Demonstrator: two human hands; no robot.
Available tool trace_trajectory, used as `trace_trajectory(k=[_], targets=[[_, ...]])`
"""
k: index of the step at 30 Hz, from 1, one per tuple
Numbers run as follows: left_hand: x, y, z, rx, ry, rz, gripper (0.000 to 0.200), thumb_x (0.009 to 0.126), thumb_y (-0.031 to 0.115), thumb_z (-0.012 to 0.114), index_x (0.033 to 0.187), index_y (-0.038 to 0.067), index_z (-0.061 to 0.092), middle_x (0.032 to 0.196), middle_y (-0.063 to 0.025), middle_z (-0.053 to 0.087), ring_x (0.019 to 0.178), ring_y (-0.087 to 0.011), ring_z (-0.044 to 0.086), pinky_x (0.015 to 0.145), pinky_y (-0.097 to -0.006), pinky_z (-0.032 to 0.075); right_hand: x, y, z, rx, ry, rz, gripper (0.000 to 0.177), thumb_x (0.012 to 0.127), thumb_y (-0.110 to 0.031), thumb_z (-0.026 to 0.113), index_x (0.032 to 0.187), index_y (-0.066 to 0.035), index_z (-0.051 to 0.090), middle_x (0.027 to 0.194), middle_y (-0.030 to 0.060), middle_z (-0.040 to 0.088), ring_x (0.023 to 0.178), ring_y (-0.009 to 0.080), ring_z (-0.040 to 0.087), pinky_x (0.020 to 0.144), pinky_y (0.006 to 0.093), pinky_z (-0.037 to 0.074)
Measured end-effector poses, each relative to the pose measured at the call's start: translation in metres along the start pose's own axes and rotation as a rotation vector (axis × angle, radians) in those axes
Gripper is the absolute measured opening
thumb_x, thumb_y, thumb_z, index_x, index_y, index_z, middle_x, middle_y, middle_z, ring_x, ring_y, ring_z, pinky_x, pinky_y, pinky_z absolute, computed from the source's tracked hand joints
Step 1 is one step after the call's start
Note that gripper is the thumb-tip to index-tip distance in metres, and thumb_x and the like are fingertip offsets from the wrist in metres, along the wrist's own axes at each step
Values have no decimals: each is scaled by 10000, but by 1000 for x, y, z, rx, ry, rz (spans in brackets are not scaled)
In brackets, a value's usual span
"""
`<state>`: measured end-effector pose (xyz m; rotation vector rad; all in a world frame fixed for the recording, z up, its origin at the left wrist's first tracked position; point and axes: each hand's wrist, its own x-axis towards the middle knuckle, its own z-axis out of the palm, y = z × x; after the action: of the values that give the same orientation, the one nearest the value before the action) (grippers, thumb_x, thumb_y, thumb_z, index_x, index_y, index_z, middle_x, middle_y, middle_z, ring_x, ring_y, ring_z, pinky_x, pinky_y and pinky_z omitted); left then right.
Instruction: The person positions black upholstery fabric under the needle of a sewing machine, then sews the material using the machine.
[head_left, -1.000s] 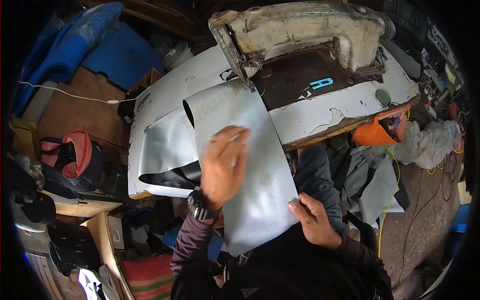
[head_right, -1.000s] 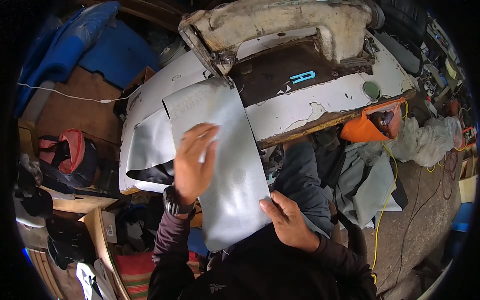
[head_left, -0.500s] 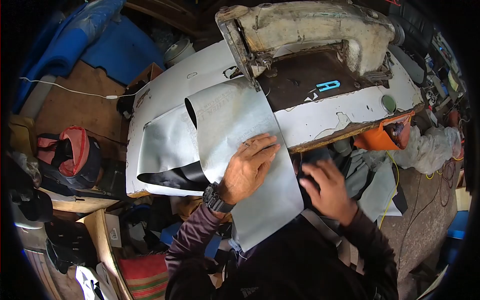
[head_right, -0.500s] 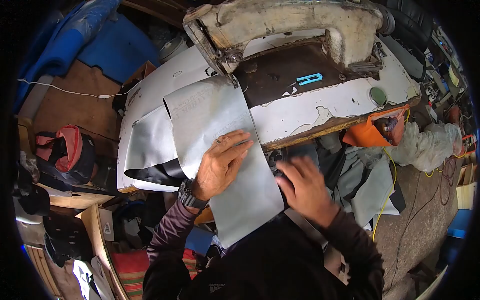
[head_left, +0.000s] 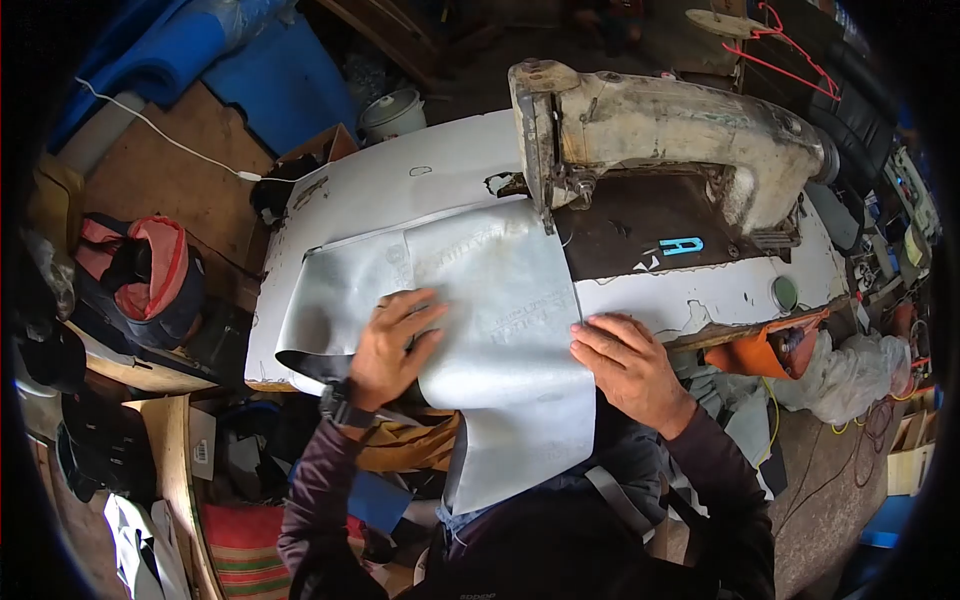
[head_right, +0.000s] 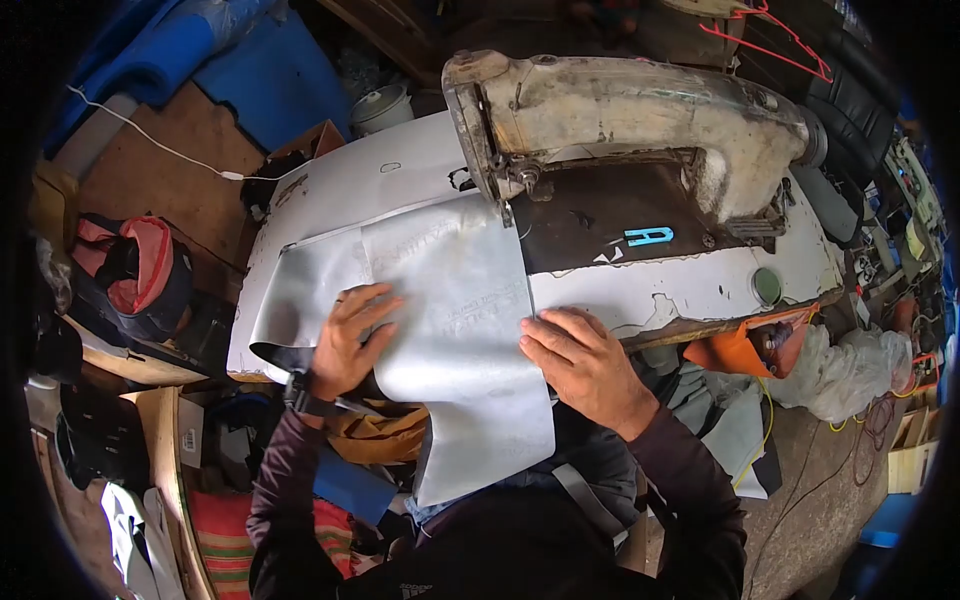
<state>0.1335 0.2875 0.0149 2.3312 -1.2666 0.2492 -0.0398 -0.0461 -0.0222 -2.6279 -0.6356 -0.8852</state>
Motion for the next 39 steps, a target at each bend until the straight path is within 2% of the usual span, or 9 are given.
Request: trace_trajectory(k=[2, 5, 8, 13, 31, 39], targets=[[-8, -15, -10, -25, -73, -53, 419, 977, 294, 790, 1361, 130, 759, 1551, -125, 598, 1443, -372, 536, 1227, -553, 403, 3, 0, -2, 31, -11, 13, 304, 844, -28, 783, 1148, -25, 768, 1298, 56, 715, 1278, 250, 628, 1082, 423, 559], [-11, -25, -15, 62, -148, -73, 478, 1000, 449, 750, 1397, 183, 749, 1624, -105, 540, 1552, -383, 429, 1310, -599, 266, 5, 1, -3, 101, -17, 25, 277, 842, -21, 792, 1117, -25, 768, 1263, 51, 728, 1226, 229, 661, 1043, 402, 585], [-9, -30, -16, 1, -167, -99, 516, 1005, 532, 719, 1418, 223, 740, 1653, -83, 520, 1593, -392, 376, 1339, -620, 169, 5, 3, -2, 155, -20, 8, 260, 849, -22, 798, 1107, -26, 769, 1260, 46, 729, 1215, 217, 666, 1030, 391, 593], [-8, -42, -14, 1, -182, -69, 534, 1001, 558, 712, 1426, 234, 738, 1657, -79, 521, 1599, -394, 366, 1338, -622, 170, 10, 4, -13, 109, -115, -23, 218, 909, -74, 775, 1122, -29, 769, 1301, 64, 716, 1234, 244, 658, 1046, 400, 592], [19, -61, -12, -11, -187, -102, 536, 1013, 549, 703, 1449, 238, 720, 1671, -112, 505, 1609, -398, 351, 1339, -614, 168, 36, 27, -10, 56, -209, -12, 269, 869, -62, 778, 1133, -18, 758, 1299, 47, 713, 1194, 230, 641, 1011, 384, 593], [37, -77, -8, 1, -183, -110, 552, 1019, 571, 684, 1464, 246, 707, 1671, -113, 502, 1610, -400, 347, 1338, -626, 159, 54, 45, -4, 101, -218, 24, 295, 862, -49, 765, 1153, 2, 754, 1291, 71, 752, 1169, 229, 650, 987, 393, 585]])
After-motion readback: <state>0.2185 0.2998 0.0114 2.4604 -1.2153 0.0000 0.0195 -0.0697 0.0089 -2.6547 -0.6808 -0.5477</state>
